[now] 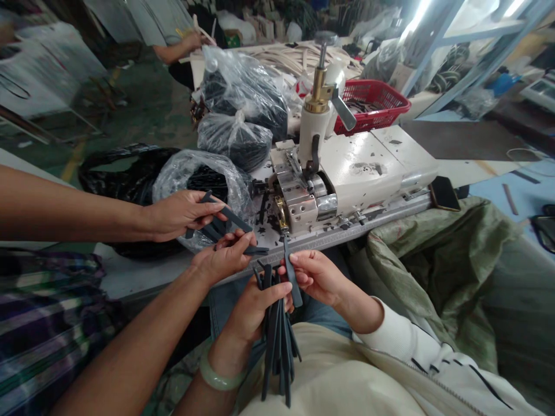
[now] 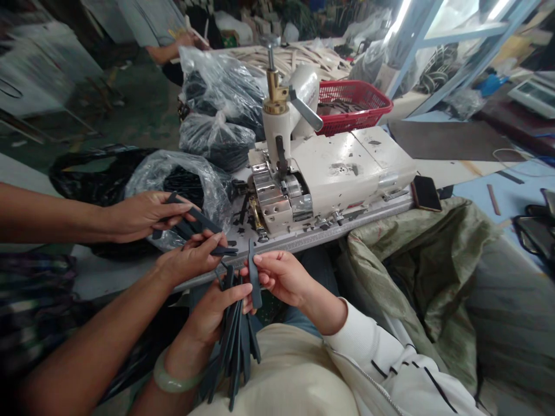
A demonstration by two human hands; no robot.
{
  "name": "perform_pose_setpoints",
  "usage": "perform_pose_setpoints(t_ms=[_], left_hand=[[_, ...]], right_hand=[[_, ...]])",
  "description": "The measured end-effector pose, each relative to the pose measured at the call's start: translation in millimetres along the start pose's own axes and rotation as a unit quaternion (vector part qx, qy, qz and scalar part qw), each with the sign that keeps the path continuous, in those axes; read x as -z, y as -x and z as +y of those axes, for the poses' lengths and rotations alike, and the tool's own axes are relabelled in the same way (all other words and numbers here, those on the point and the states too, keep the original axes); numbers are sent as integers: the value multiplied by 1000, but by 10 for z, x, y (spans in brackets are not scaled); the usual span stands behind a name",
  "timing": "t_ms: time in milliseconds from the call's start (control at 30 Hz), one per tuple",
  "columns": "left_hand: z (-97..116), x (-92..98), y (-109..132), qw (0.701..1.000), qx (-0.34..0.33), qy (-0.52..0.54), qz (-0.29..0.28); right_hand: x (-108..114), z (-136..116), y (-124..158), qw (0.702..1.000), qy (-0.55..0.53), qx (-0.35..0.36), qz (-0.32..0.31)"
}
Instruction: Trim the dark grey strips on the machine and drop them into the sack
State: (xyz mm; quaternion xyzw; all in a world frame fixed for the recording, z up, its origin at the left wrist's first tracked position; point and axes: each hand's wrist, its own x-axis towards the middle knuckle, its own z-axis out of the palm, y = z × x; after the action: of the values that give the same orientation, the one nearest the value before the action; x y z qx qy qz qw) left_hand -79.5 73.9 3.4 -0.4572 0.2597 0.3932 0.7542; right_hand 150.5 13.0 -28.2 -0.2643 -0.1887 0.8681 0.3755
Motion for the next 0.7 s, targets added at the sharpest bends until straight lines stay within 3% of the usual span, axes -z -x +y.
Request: perform_pose_setpoints(t_ms=[267, 333, 400, 467, 500, 600, 700], left_hand=[[125, 61, -57, 978, 102, 179, 23], [164, 77, -57, 954, 165, 250, 29], [189, 87, -54, 907, 250, 336, 43], [189, 92, -55, 827, 359, 428, 64], [178, 94, -57, 770, 421, 473, 74], [101, 109, -58, 565, 601, 561, 73], [-15, 140, -40, 419, 650, 630, 71]], right_hand=[[-93, 8, -45, 999, 18, 12, -23], [-119, 13, -50, 1000, 10, 8, -28], [-131, 19, -55, 999, -1, 5, -33], [-124, 25, -60, 999, -16, 10, -38], [-116, 25, -63, 999, -24, 14, -43], [-89, 13, -69, 997, -37, 13, -65], [-81, -13, -74, 995, -38, 3, -94]])
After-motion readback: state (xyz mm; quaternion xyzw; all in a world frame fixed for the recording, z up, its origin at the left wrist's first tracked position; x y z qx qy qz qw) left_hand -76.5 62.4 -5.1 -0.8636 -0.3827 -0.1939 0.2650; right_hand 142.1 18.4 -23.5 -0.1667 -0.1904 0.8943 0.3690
